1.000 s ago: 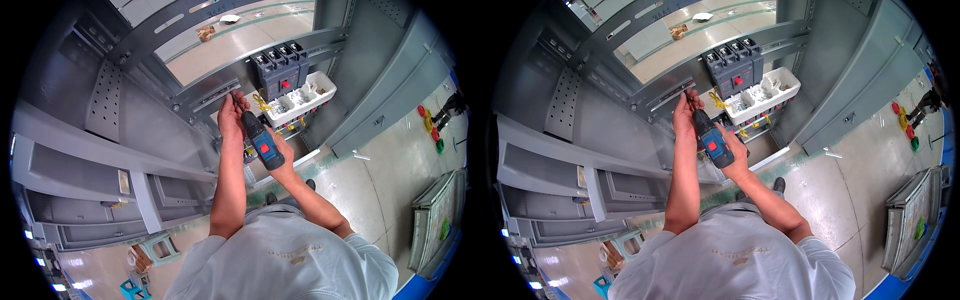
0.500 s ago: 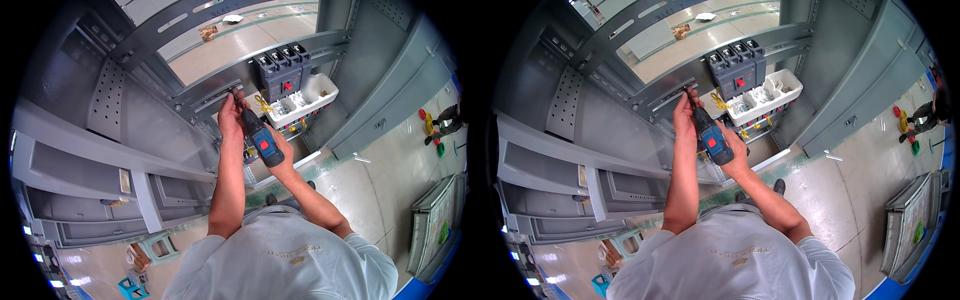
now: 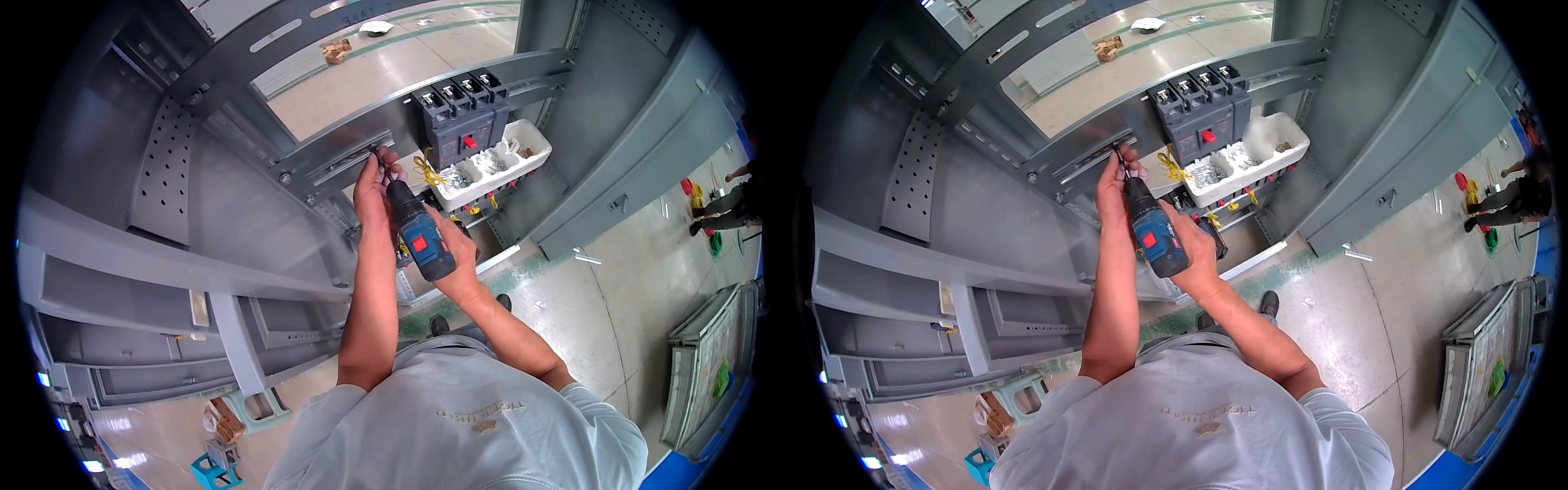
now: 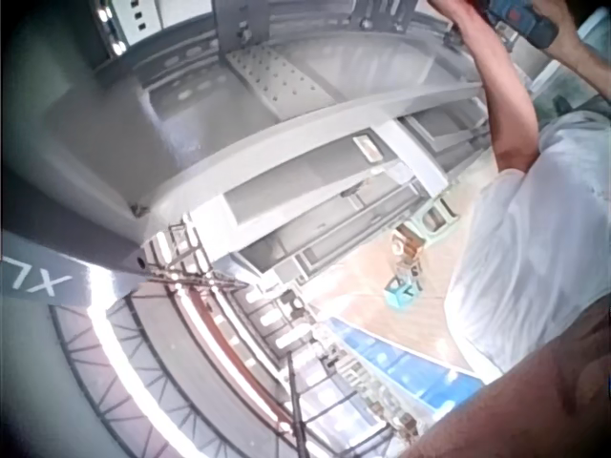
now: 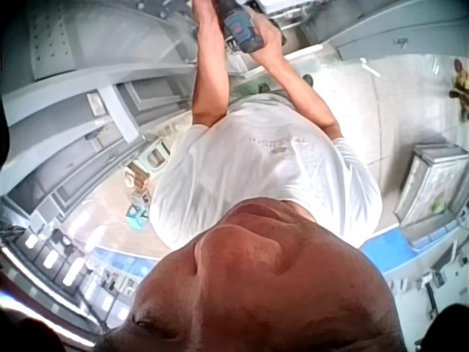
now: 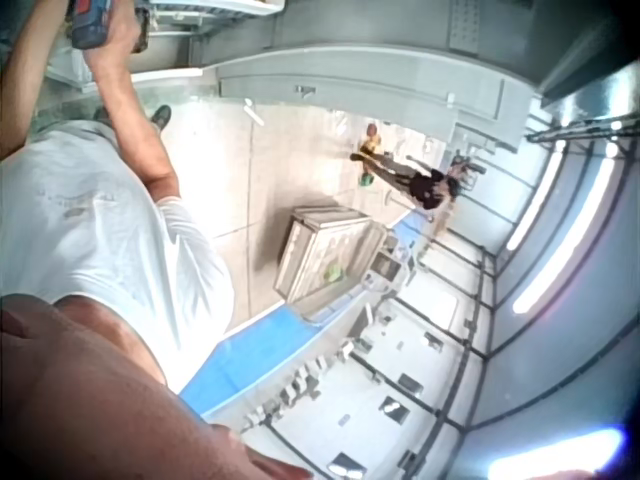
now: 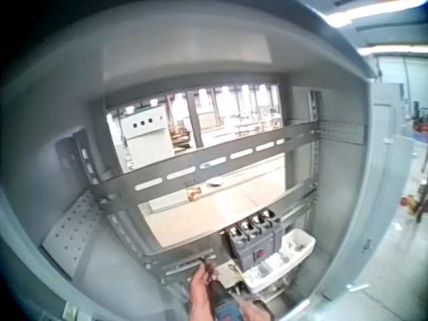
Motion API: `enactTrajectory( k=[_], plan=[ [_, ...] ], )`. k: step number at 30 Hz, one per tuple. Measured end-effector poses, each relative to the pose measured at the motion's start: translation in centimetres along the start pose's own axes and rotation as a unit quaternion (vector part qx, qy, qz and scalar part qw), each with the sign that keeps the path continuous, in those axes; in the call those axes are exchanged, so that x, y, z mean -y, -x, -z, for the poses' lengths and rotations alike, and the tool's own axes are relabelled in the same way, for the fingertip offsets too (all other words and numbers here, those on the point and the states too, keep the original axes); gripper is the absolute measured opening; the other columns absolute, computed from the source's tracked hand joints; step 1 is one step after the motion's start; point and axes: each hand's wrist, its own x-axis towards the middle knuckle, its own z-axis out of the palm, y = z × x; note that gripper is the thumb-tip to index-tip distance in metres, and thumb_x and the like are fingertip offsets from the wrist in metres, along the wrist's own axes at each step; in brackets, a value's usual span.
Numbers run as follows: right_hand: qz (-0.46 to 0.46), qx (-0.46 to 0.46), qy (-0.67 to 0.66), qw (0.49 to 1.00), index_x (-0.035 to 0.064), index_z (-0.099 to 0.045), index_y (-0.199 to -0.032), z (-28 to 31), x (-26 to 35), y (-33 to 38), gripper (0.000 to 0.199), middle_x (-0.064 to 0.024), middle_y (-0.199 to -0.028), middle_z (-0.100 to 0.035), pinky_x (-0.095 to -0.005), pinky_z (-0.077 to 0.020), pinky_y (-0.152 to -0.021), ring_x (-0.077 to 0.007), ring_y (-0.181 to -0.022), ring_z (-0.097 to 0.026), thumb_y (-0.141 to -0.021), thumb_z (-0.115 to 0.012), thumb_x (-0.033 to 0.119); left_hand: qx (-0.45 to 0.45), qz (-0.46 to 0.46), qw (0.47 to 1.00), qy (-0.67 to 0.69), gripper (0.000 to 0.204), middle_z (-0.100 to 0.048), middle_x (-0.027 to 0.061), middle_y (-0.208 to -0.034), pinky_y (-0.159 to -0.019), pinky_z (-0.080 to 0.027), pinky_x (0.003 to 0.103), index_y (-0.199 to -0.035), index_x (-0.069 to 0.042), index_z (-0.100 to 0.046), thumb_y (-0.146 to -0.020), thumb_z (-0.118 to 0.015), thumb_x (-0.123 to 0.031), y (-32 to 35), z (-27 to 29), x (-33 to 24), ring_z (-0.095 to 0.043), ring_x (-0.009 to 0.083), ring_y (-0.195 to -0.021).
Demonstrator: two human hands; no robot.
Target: The person uses a cordless drill to fasten screws into a metal electrical cabinet, securing a horizontal rail and components. The person briefly pauses to retrieve a parts tray and a metal rail from the floor, then resumes drilling.
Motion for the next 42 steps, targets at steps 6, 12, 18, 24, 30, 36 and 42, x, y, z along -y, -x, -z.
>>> enactTrajectory(
  k=[6,12,18,24,30,36,42],
  plan=[
    [0.027,-0.008,0.021,0.999,0.0003,-0.054,-0.135,0.2,-0.4,-0.1,0.065,-0.0192,-0.094,-0.063,-0.0380,-0.0521,-0.077,-0.0359,-0.084,-0.064,-0.072,-0.072,0.002,-0.022,-0.001,1.000,0.009,0.030,-0.067,0.0058,-0.097,-0.071,-0.056,0.031,-0.117,-0.002,-0.063,-0.099,-0.058,-0.025,1.0,-1.2,-0.2,-0.061,0.0121,-0.075],
    [0.028,0.023,0.055,0.998,0.0006,-0.053,-0.136,2.9,0.2,1.6,0.065,-0.0183,-0.095,-0.063,-0.0381,-0.0515,-0.078,-0.0350,-0.084,-0.064,-0.074,-0.071,0.004,-0.021,0.047,0.999,-0.009,0.036,-0.066,0.0064,-0.101,-0.074,-0.053,0.031,-0.125,-0.004,-0.060,-0.101,-0.054,-0.030,3.7,-1.8,0.7,-0.061,0.0144,-0.078],
    [-0.111,0.050,-0.007,0.993,-0.0004,-0.058,-0.129,6.9,-1.6,8.1,0.059,-0.0138,-0.106,-0.067,-0.0335,-0.0519,-0.083,-0.0237,-0.092,-0.066,-0.074,-0.078,0.005,0.014,0.143,0.989,0.032,0.034,-0.067,0.0087,-0.104,-0.081,-0.052,0.030,-0.126,-0.007,-0.058,-0.103,-0.050,-0.032,9.2,1.9,6.0,-0.064,0.0168,-0.088],
    [-0.305,0.111,-0.110,0.940,0.0009,-0.058,-0.128,11.7,-2.6,15.1,0.055,-0.0129,-0.113,-0.068,-0.0334,-0.0495,-0.093,-0.0201,-0.102,-0.065,-0.078,-0.079,0.009,-0.020,0.224,0.974,-0.012,0.036,-0.067,0.0098,-0.114,-0.096,-0.047,0.035,-0.128,-0.008,-0.055,-0.104,-0.049,-0.033,16.8,3.8,9.6,-0.063,0.0210,-0.107],
    [-0.213,0.116,-0.048,0.969,0.0017,-0.058,-0.130,16.7,-2.4,17.4,0.056,-0.0160,-0.118,-0.067,-0.0351,-0.0492,-0.096,-0.0250,-0.106,-0.066,-0.078,-0.079,0.010,0.017,0.237,0.939,-0.248,0.030,-0.067,0.0091,-0.107,-0.083,-0.053,0.034,-0.119,-0.002,-0.061,-0.101,-0.056,-0.026,22.1,7.1,11.4,-0.066,0.0184,-0.097],
    [-0.284,0.091,0.090,0.950,0.0125,-0.061,-0.130,26.6,-4.2,25.4,0.057,-0.0159,-0.115,-0.068,-0.0401,-0.0519,-0.092,-0.0354,-0.102,-0.066,-0.076,-0.078,0.016,0.006,0.209,0.778,-0.592,0.016,-0.064,0.0054,-0.082,-0.063,-0.049,0.028,-0.101,-0.001,-0.066,-0.095,-0.062,-0.016,33.3,20.7,9.6,-0.059,0.0114,-0.071],
    [-0.507,0.032,0.250,0.824,0.0132,-0.067,-0.117,35.7,-8.0,41.2,0.054,-0.0164,-0.099,-0.072,-0.0416,-0.0541,-0.083,-0.0360,-0.092,-0.067,-0.068,-0.080,0.032,0.045,0.284,0.703,-0.651,0.017,-0.064,0.0055,-0.083,-0.064,-0.049,0.028,-0.101,-0.001,-0.066,-0.095,-0.062,-0.016,35.3,16.7,13.6,-0.059,0.0117,-0.071]
  ],
)
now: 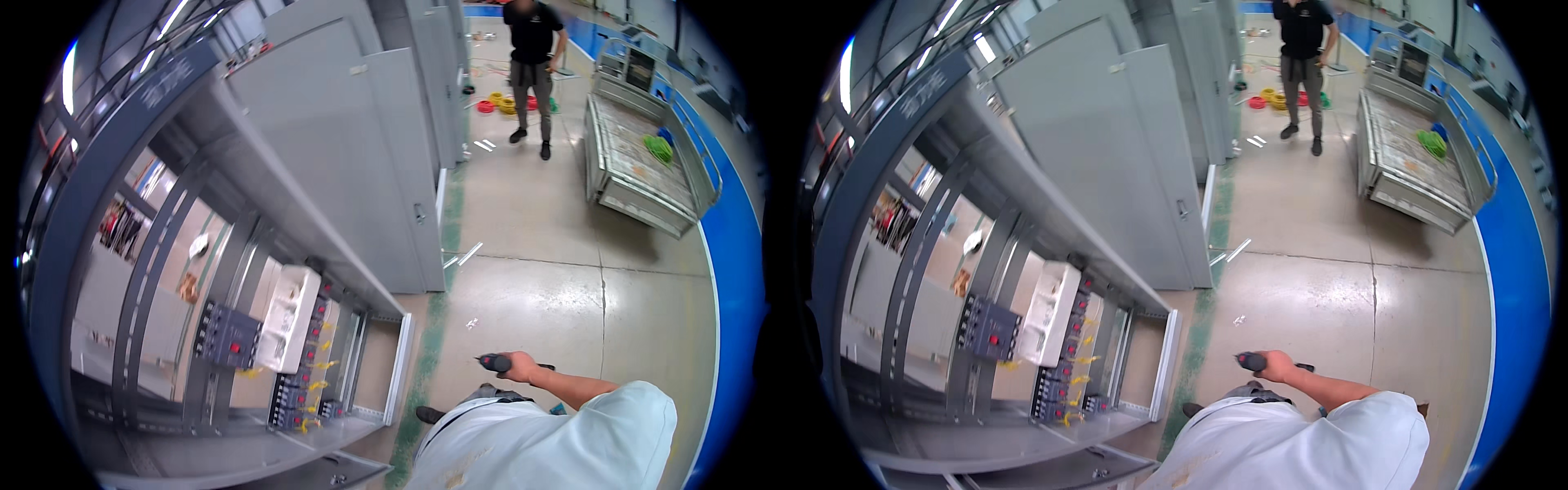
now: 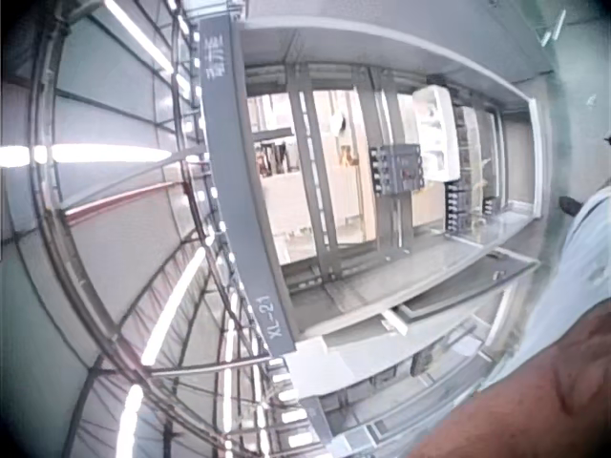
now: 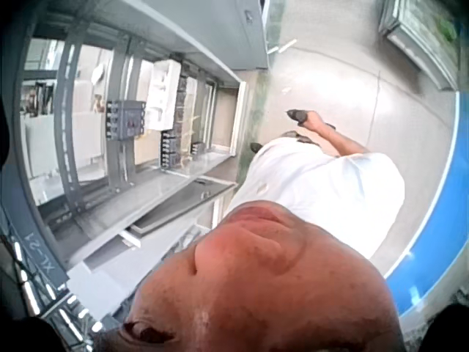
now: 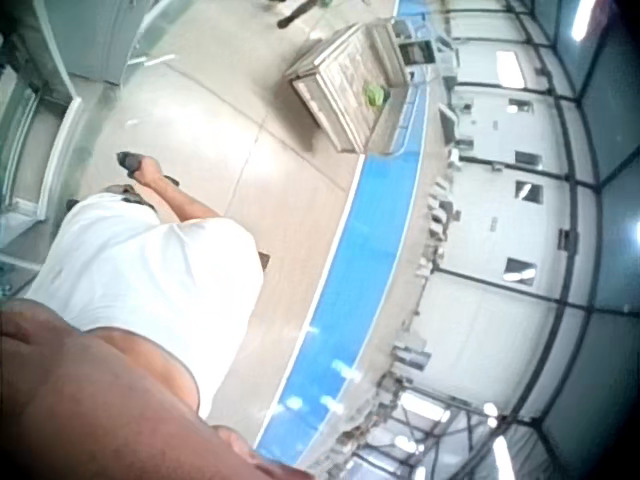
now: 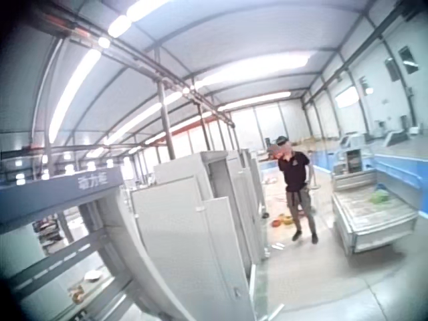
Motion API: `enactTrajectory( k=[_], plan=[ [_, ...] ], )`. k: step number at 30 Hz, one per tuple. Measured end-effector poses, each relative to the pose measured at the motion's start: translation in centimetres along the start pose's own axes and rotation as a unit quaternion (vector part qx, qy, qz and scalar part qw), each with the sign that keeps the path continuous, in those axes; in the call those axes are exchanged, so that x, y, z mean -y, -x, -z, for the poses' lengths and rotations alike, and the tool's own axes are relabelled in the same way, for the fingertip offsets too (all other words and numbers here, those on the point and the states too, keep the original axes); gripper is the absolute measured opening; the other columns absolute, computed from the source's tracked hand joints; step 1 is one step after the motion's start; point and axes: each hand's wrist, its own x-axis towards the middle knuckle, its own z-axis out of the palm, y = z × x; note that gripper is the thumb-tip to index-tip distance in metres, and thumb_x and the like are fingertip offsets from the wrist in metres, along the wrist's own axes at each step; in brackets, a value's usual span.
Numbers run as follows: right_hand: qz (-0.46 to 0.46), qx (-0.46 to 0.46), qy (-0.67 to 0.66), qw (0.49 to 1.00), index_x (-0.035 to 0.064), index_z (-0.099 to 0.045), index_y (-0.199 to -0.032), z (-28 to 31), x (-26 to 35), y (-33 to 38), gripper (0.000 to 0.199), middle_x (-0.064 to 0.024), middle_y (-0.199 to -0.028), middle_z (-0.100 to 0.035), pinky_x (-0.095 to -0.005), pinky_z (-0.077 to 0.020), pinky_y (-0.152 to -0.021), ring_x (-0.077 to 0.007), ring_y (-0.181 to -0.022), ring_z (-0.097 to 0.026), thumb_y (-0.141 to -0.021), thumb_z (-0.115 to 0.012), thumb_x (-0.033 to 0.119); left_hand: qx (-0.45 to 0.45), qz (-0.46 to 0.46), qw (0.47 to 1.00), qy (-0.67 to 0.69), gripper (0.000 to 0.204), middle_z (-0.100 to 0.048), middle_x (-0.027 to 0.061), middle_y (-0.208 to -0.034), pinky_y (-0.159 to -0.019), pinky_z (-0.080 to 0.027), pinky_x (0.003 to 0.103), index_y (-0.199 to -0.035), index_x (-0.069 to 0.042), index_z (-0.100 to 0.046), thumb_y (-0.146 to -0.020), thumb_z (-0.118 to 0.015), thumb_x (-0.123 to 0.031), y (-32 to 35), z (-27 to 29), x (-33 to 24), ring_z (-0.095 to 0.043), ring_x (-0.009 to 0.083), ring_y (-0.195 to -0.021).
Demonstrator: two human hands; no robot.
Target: The person uses a cordless drill to fasten screws into a metal electrical cabinet, securing a horizontal rail and components. The person briefly pauses to retrieve a parts tray and a metal rail from the floor, then resumes drilling.
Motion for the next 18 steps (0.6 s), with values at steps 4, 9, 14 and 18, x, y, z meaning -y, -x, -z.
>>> enactTrajectory(
  k=[4,9,14,18],
  plan=[
    [-0.243,0.076,-0.078,0.964,0.0092,-0.073,-0.088,0.2,-10.6,4.2,0.038,-0.0092,-0.069,-0.071,-0.0350,-0.0556,-0.063,-0.0224,-0.061,-0.069,-0.070,-0.083,0.041,0.047,-0.046,0.998,-0.023,0.017,-0.064,0.0055,-0.083,-0.064,-0.049,0.028,-0.102,-0.001,-0.066,-0.095,-0.062,-0.017,-1.4,-3.2,-6.8,-0.059,0.0119,-0.071],
    [-0.413,0.102,-0.276,0.862,0.0030,-0.074,-0.086,-1.9,-16.7,12.0,0.045,-0.0070,-0.075,-0.072,-0.0345,-0.0554,-0.064,-0.0185,-0.066,-0.069,-0.069,-0.087,0.043,0.096,-0.095,0.990,-0.033,0.018,-0.064,0.0056,-0.083,-0.064,-0.049,0.029,-0.102,-0.001,-0.066,-0.095,-0.062,-0.017,-2.1,-6.9,-13.4,-0.059,0.0122,-0.072],
    [-0.415,0.022,-0.299,0.859,0.0044,-0.073,-0.102,-5.4,-17.1,17.4,0.046,-0.0103,-0.100,-0.072,-0.0356,-0.0562,-0.077,-0.0210,-0.085,-0.068,-0.074,-0.082,0.039,0.132,-0.117,0.983,-0.050,0.019,-0.065,0.0057,-0.084,-0.065,-0.049,0.029,-0.103,-0.001,-0.066,-0.095,-0.062,-0.018,-1.7,-10.3,-16.6,-0.059,0.0124,-0.072],
    [-0.290,0.052,-0.286,0.912,0.0121,-0.072,-0.110,-11.8,-25.5,18.5,0.047,-0.0076,-0.106,-0.072,-0.0355,-0.0538,-0.085,-0.0191,-0.096,-0.067,-0.077,-0.076,0.045,0.154,-0.120,0.979,-0.060,0.019,-0.065,0.0057,-0.084,-0.065,-0.049,0.029,-0.103,-0.001,-0.066,-0.095,-0.062,-0.018,-1.2,-12.4,-17.7,-0.059,0.0126,-0.073]
  ],
)
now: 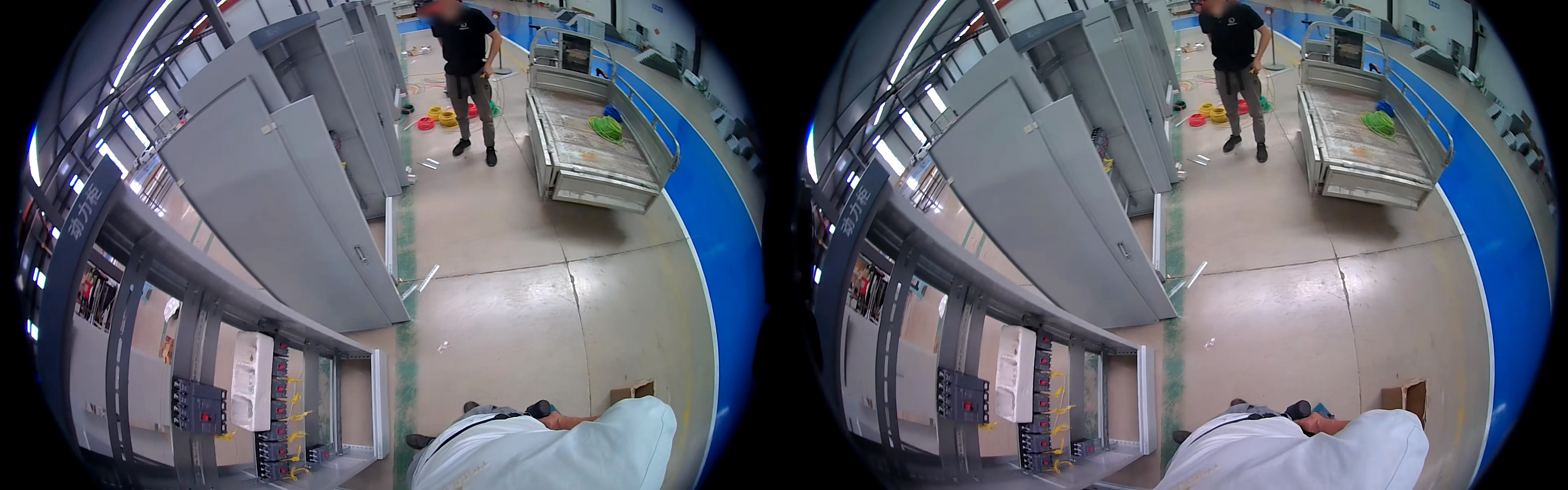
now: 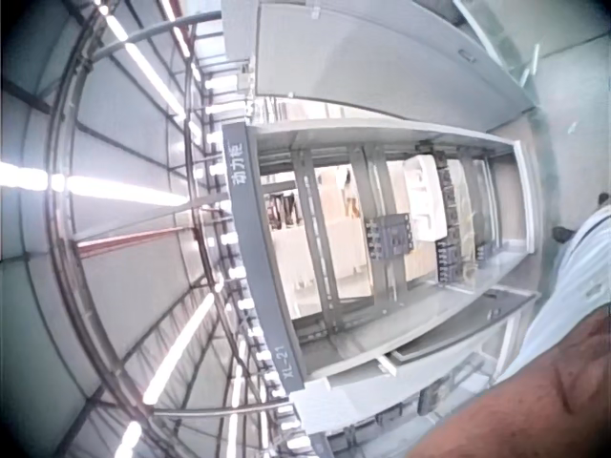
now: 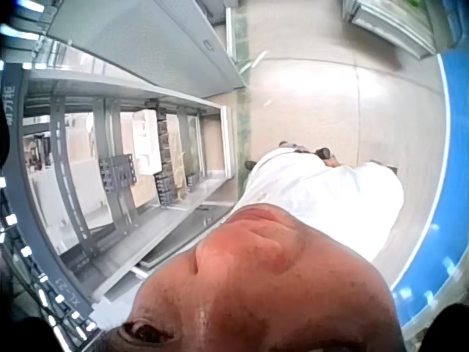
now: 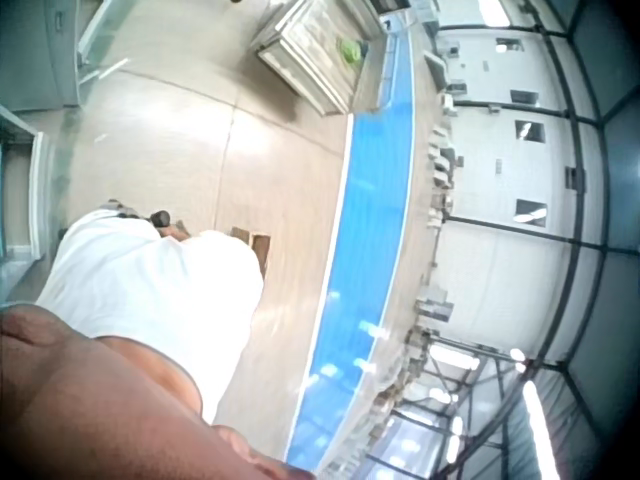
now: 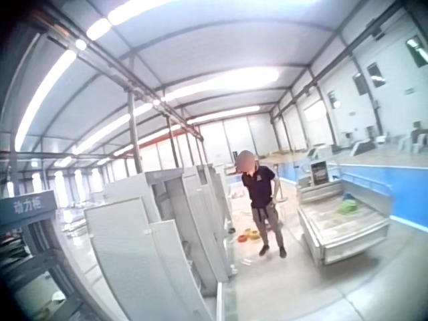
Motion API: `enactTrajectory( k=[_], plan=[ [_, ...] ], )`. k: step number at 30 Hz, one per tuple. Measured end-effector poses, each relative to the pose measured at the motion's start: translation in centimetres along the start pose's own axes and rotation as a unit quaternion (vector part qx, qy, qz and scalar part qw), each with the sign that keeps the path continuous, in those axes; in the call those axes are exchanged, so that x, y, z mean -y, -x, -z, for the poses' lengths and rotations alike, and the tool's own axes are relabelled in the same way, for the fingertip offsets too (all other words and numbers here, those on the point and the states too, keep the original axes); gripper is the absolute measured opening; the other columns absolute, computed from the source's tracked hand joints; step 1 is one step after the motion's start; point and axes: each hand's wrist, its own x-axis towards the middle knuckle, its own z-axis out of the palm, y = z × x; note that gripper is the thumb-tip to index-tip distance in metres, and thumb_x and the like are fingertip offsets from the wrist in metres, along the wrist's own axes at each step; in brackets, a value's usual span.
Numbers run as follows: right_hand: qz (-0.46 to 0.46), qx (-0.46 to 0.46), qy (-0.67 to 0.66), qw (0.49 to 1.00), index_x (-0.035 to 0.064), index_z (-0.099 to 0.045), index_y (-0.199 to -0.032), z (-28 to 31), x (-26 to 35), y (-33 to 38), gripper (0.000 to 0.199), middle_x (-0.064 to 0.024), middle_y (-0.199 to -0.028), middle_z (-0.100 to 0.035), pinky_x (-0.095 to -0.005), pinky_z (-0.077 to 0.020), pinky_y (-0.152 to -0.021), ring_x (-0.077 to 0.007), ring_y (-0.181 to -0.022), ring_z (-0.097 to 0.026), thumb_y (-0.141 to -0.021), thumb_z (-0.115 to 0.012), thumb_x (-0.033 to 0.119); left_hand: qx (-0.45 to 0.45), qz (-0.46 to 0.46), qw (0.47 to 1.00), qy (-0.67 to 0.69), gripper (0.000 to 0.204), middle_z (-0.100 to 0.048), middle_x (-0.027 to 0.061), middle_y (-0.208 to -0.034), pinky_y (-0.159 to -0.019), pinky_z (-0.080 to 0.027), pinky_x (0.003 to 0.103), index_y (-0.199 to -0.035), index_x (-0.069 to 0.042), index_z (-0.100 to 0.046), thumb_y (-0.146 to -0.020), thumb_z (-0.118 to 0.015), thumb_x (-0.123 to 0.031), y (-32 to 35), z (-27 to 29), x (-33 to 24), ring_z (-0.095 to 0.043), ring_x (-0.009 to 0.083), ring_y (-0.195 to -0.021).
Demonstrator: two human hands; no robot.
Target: The person uses a cordless drill to fasten screws into a metal electrical cabinet, securing a horizontal rail and components. The person briefly pauses to retrieve a parts tray and a metal rail from the floor, then resumes drilling.
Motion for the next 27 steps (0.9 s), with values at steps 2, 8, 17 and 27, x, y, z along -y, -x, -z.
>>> enactTrajectory(
  k=[2,8,17,27],
  plan=[
    [0.104,0.044,0.112,0.987,0.0153,-0.071,-0.113,0.5,-3.8,-1.0,0.046,-0.0072,-0.107,-0.071,-0.0360,-0.0523,-0.088,-0.0178,-0.099,-0.065,-0.078,-0.075,0.044,0.016,0.007,1.000,-0.002,0.020,-0.065,0.0057,-0.084,-0.065,-0.049,0.029,-0.103,-0.001,-0.066,-0.095,-0.062,-0.019,-0.1,-1.0,-0.4,-0.059,0.0127,-0.073],
    [-0.048,0.051,-0.007,0.997,0.0134,-0.069,-0.118,2.7,1.4,3.9,0.045,-0.0089,-0.113,-0.069,-0.0370,-0.0494,-0.093,-0.0201,-0.105,-0.063,-0.082,-0.070,0.041,0.033,-0.004,0.999,-0.023,0.021,-0.065,0.0058,-0.085,-0.066,-0.049,0.030,-0.104,-0.001,-0.066,-0.095,-0.062,-0.019,-0.6,-2.8,-2.3,-0.059,0.0130,-0.074],
    [-0.129,0.046,-0.079,0.987,0.0095,-0.068,-0.119,4.9,5.8,8.1,0.046,-0.0100,-0.115,-0.069,-0.0367,-0.0488,-0.094,-0.0206,-0.106,-0.063,-0.083,-0.069,0.038,0.038,0.005,0.999,-0.021,0.022,-0.066,0.0059,-0.086,-0.067,-0.050,0.030,-0.105,-0.001,-0.067,-0.096,-0.062,-0.020,-0.2,-3.4,-3.0,-0.060,0.0135,-0.074],
    [-0.147,0.046,-0.095,0.983,0.0051,-0.067,-0.120,5.9,7.3,10.0,0.047,-0.0112,-0.116,-0.068,-0.0363,-0.0481,-0.095,-0.0211,-0.107,-0.062,-0.084,-0.068,0.035,0.038,0.013,0.999,-0.004,0.023,-0.066,0.0061,-0.087,-0.068,-0.050,0.031,-0.106,-0.001,-0.067,-0.096,-0.062,-0.022,0.5,-2.8,-2.2,-0.060,0.0140,-0.075]
  ],
)
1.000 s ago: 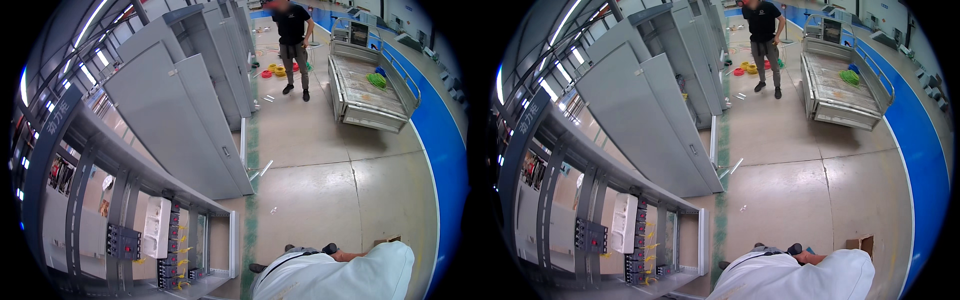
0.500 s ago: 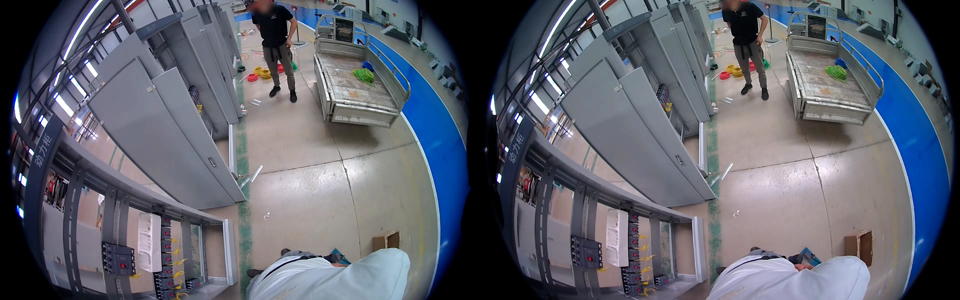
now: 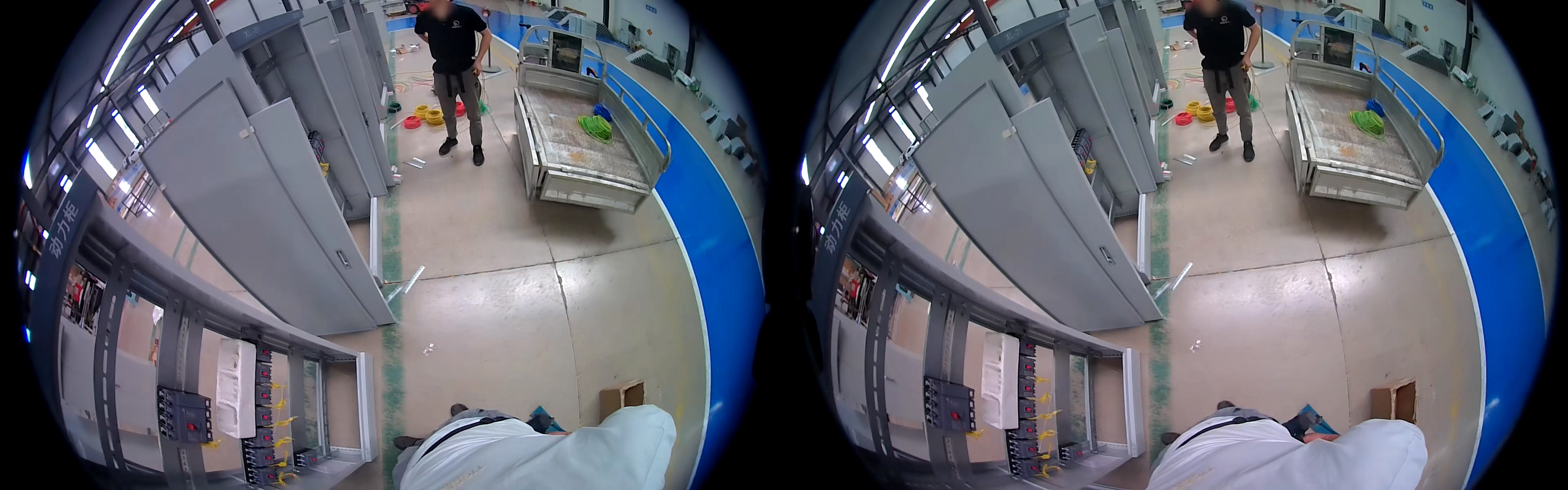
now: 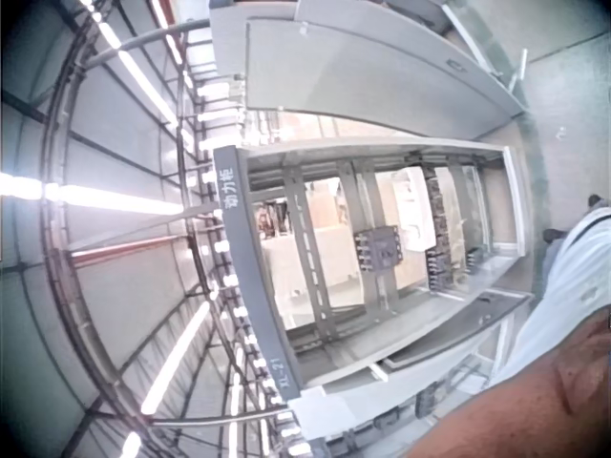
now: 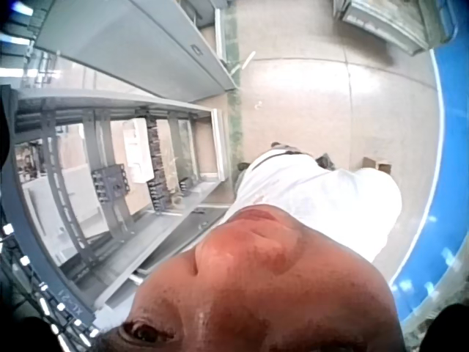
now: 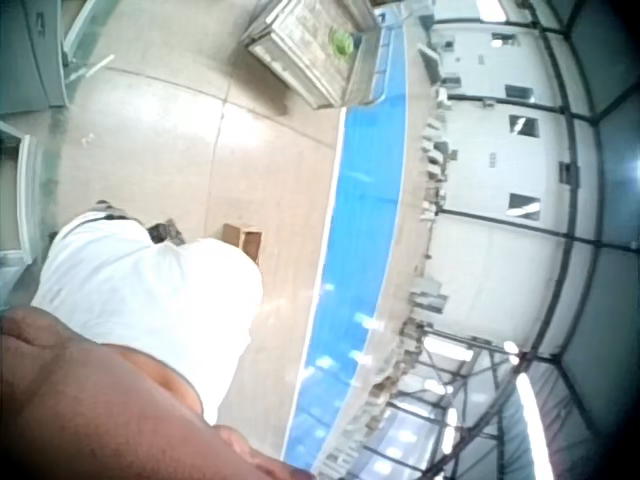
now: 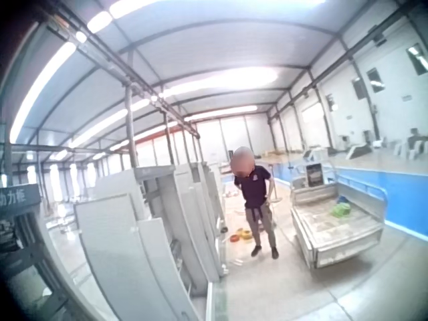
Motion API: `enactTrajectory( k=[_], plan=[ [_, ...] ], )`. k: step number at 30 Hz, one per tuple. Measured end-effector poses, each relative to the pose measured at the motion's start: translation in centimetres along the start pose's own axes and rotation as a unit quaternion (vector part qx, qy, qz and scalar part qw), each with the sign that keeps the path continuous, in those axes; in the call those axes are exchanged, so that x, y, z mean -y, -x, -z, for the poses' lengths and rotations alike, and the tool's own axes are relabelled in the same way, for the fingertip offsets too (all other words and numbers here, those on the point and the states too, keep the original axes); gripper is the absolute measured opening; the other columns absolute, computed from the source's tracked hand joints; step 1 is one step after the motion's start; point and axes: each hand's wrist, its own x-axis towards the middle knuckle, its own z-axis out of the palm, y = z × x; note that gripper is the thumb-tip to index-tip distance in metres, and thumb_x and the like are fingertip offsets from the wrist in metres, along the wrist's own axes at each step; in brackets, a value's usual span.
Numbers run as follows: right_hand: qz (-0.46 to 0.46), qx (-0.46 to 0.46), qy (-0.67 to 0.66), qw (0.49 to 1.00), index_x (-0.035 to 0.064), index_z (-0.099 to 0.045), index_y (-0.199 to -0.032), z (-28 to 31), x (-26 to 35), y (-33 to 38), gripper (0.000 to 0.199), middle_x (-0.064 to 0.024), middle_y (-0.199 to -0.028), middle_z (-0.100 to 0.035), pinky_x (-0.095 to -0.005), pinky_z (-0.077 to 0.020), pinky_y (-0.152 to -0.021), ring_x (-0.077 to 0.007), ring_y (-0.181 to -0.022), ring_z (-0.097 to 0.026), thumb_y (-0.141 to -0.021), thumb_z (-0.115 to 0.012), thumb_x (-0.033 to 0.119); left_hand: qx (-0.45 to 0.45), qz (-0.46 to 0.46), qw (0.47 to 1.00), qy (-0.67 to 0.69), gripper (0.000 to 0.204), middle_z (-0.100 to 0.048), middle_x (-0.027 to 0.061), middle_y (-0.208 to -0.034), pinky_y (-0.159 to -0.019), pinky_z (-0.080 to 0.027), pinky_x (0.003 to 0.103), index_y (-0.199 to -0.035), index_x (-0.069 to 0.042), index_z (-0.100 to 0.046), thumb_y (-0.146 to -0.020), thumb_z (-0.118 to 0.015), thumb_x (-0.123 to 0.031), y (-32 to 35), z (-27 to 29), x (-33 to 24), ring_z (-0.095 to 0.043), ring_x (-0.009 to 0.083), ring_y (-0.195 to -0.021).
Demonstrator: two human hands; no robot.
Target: The person uses a cordless drill to fasten screws into a metal electrical cabinet, securing a horizontal rail and components. The person briefly pauses to retrieve a parts tray and a metal rail from the floor, then resumes drilling.
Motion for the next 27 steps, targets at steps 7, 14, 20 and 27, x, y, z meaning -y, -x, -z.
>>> enactTrajectory(
  k=[7,14,20,27],
  plan=[
    [-0.008,0.017,-0.009,1.000,0.0021,-0.066,-0.121,1.2,1.3,4.6,0.047,-0.0120,-0.117,-0.068,-0.0361,-0.0476,-0.096,-0.0215,-0.108,-0.062,-0.085,-0.068,0.033,-0.006,0.004,1.000,0.018,0.024,-0.066,0.0061,-0.087,-0.068,-0.050,0.032,-0.107,-0.001,-0.067,-0.096,-0.062,-0.022,1.4,0.6,0.9,-0.060,0.0144,-0.076],
    [-0.001,-0.013,0.024,1.000,-0.0006,-0.067,-0.119,2.3,-3.5,-2.0,0.046,-0.0099,-0.112,-0.069,-0.0343,-0.0486,-0.093,-0.0194,-0.103,-0.062,-0.083,-0.070,0.029,-0.020,0.013,0.999,0.025,0.025,-0.067,0.0062,-0.088,-0.069,-0.050,0.032,-0.108,-0.002,-0.067,-0.096,-0.063,-0.023,3.3,1.5,1.7,-0.060,0.0148,-0.077],
    [-0.033,-0.023,-0.022,0.999,-0.0008,-0.068,-0.116,1.6,3.4,7.4,0.044,-0.0095,-0.108,-0.070,-0.0348,-0.0510,-0.089,-0.0195,-0.098,-0.064,-0.081,-0.074,0.024,-0.032,0.021,0.999,0.026,0.026,-0.067,0.0063,-0.088,-0.070,-0.050,0.032,-0.109,-0.002,-0.067,-0.096,-0.063,-0.024,4.8,2.7,2.1,-0.060,0.0151,-0.077],
    [0.002,-0.018,-0.138,0.990,-0.0037,-0.066,-0.114,2.1,5.7,5.2,0.036,-0.0113,-0.095,-0.070,-0.0379,-0.0558,-0.072,-0.0221,-0.082,-0.068,-0.079,-0.071,0.005,-0.049,0.056,0.996,0.040,0.027,-0.067,0.0064,-0.089,-0.070,-0.050,0.033,-0.109,-0.002,-0.067,-0.096,-0.063,-0.025,9.9,4.4,4.2,-0.060,0.0155,-0.078]
  ],
)
